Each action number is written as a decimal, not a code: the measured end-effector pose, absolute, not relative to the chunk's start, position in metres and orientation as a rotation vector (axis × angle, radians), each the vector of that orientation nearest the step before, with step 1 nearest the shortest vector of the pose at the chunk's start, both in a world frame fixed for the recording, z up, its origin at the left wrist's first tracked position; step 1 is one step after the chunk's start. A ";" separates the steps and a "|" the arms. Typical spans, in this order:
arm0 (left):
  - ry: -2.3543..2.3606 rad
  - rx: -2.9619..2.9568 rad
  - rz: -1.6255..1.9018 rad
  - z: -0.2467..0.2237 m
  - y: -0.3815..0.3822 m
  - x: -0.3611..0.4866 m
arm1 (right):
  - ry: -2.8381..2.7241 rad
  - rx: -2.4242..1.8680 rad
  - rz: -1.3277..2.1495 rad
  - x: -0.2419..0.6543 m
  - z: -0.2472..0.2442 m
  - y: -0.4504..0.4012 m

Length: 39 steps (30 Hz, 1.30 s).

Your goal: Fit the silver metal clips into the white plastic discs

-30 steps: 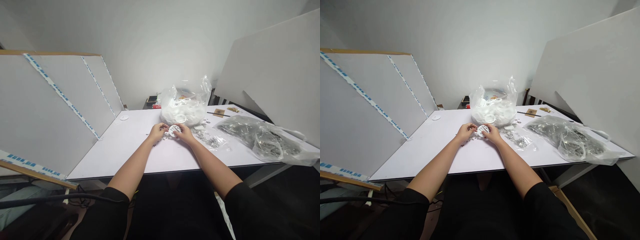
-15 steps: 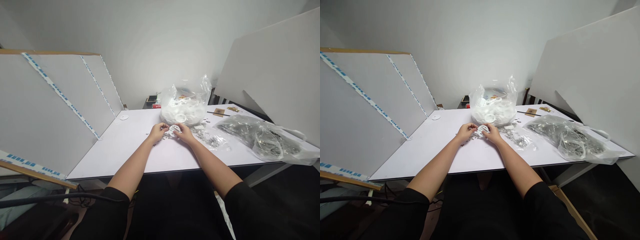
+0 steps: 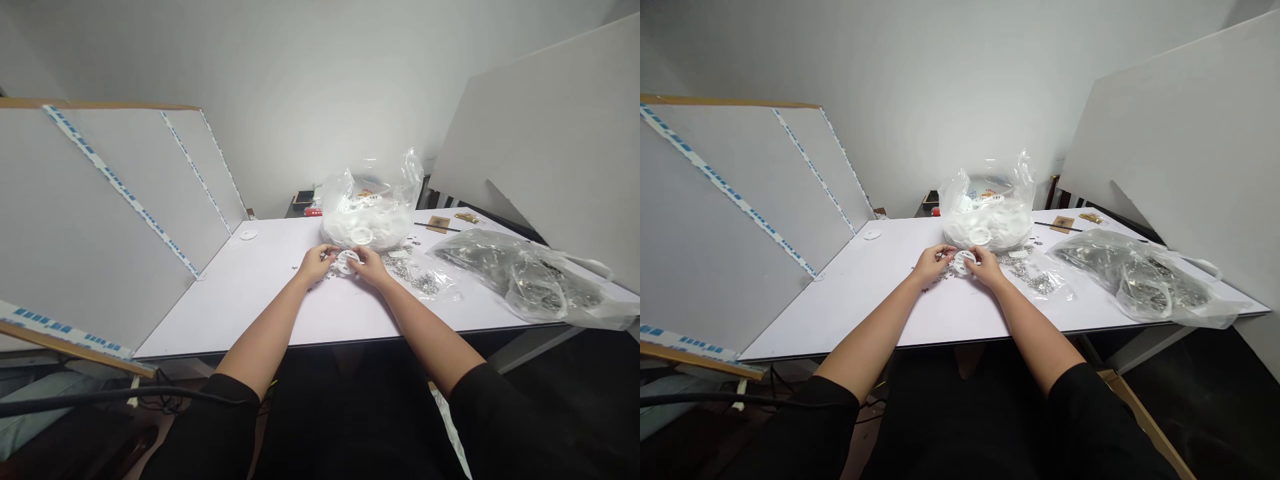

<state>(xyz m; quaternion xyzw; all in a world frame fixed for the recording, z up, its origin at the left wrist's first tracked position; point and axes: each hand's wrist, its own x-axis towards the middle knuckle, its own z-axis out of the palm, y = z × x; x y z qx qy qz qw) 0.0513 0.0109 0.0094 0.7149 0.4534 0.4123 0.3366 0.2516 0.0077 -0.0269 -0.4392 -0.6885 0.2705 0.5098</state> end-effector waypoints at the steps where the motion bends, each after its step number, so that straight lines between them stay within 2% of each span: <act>1: 1.177 1.865 1.073 0.010 0.010 0.052 | -1.663 -1.059 0.648 0.252 -0.027 0.008; 24: 1.330 2.151 0.983 0.019 0.017 0.038 | -1.633 -1.164 0.616 0.253 -0.029 0.011; 29: 1.384 2.170 0.686 0.041 0.022 -0.008 | -1.639 -1.195 0.595 0.254 -0.029 0.010; 35: 1.464 2.027 -0.034 0.052 0.018 -0.037 | -1.672 -1.220 0.579 0.255 -0.026 0.008; 39: 1.536 2.027 -0.164 0.051 0.016 -0.027 | -1.643 -1.220 0.617 0.256 -0.026 0.008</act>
